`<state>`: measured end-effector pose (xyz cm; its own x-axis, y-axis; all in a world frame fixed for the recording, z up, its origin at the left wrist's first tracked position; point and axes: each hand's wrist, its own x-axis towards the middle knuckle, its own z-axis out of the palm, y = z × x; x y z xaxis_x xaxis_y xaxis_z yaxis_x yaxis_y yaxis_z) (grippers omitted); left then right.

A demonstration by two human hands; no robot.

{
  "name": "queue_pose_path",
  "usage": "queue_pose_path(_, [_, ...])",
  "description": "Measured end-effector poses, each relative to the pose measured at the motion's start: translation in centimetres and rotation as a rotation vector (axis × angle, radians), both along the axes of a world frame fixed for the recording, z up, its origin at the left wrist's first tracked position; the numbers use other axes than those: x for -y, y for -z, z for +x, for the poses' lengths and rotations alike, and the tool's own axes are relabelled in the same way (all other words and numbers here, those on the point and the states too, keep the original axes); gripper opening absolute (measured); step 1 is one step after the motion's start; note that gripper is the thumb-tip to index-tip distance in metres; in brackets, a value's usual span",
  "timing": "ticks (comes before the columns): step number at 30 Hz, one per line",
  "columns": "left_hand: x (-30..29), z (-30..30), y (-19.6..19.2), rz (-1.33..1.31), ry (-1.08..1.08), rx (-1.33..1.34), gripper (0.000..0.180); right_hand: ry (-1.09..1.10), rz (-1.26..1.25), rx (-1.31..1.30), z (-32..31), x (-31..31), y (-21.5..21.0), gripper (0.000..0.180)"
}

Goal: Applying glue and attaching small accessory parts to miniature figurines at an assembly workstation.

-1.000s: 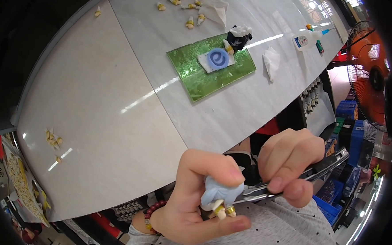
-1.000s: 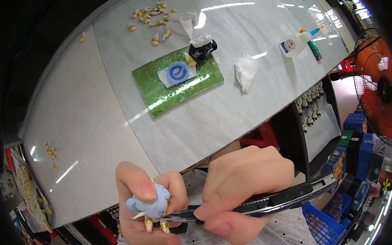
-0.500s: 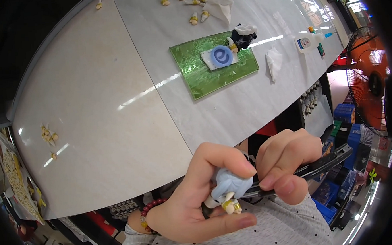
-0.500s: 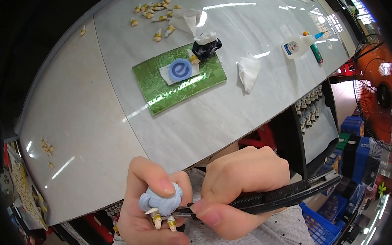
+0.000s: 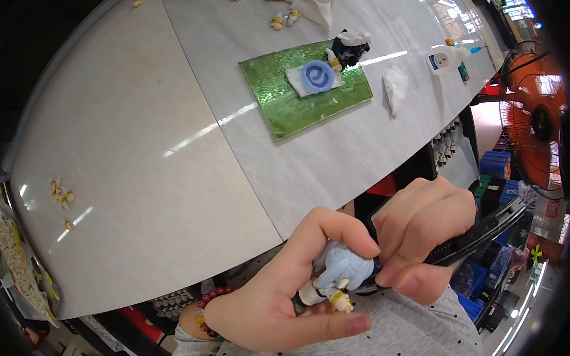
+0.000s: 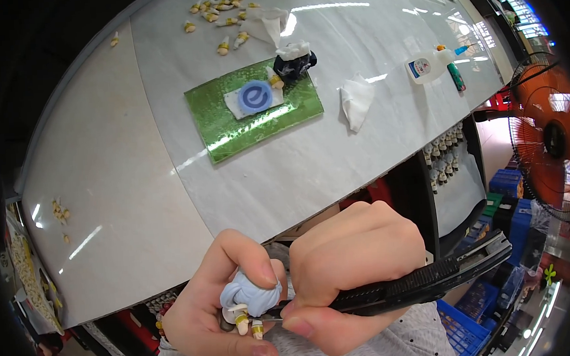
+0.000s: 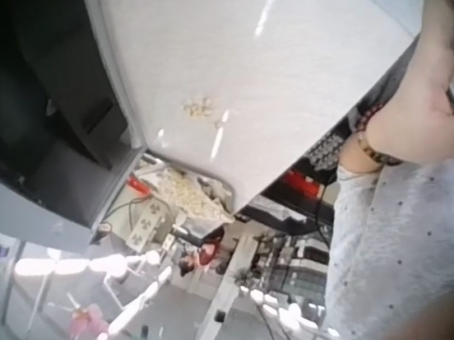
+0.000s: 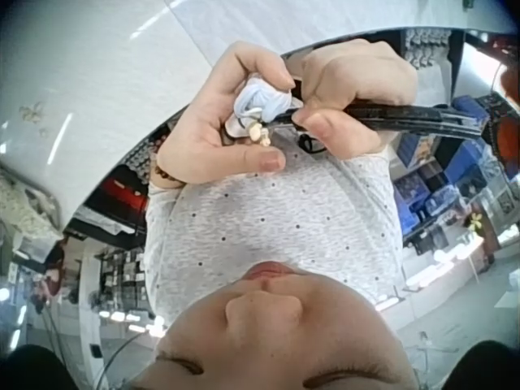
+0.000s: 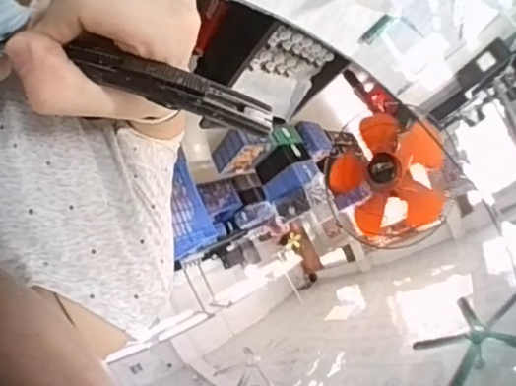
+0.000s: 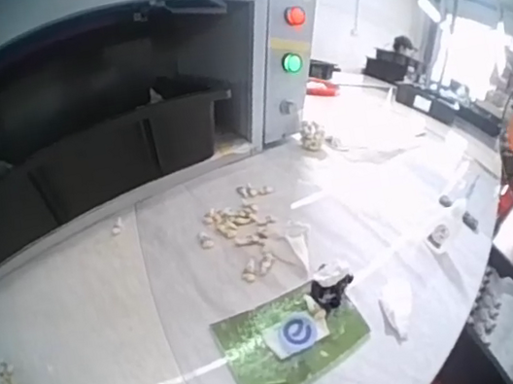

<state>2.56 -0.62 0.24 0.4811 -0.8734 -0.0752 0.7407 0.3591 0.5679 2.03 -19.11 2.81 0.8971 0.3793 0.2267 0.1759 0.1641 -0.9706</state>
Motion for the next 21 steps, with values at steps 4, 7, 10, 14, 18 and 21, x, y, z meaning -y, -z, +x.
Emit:
queue_pose_path(4, [0.01, -0.02, -0.01, -0.005, 0.021, -0.016, 0.061, -0.012, -0.014, -0.011, 0.05, 0.1, -0.2, 0.019])
queue_pose_path(7, [0.07, -0.29, -0.2, 0.011, 0.014, -0.1, 0.06, -0.018, -0.022, -0.021, -0.01, 0.18, -0.34, 0.019])
queue_pose_path(10, [0.1, -0.42, -0.16, 0.004, -0.002, -0.135, 0.059, -0.016, -0.017, -0.021, -0.07, 0.18, -0.28, 0.019])
queue_pose_path(14, [0.04, -0.47, 0.15, -0.011, 0.008, -0.127, 0.058, -0.004, -0.004, -0.03, -0.15, 0.05, -0.16, 0.019])
queue_pose_path(18, [-0.04, -0.4, 0.09, -0.016, 0.017, -0.134, 0.058, -0.008, -0.011, -0.03, -0.13, 0.08, -0.22, 0.019])
queue_pose_path(21, [-0.14, -0.29, 0.14, -0.022, 0.03, -0.107, 0.058, 0.002, -0.006, -0.027, -0.1, -0.01, -0.25, 0.019])
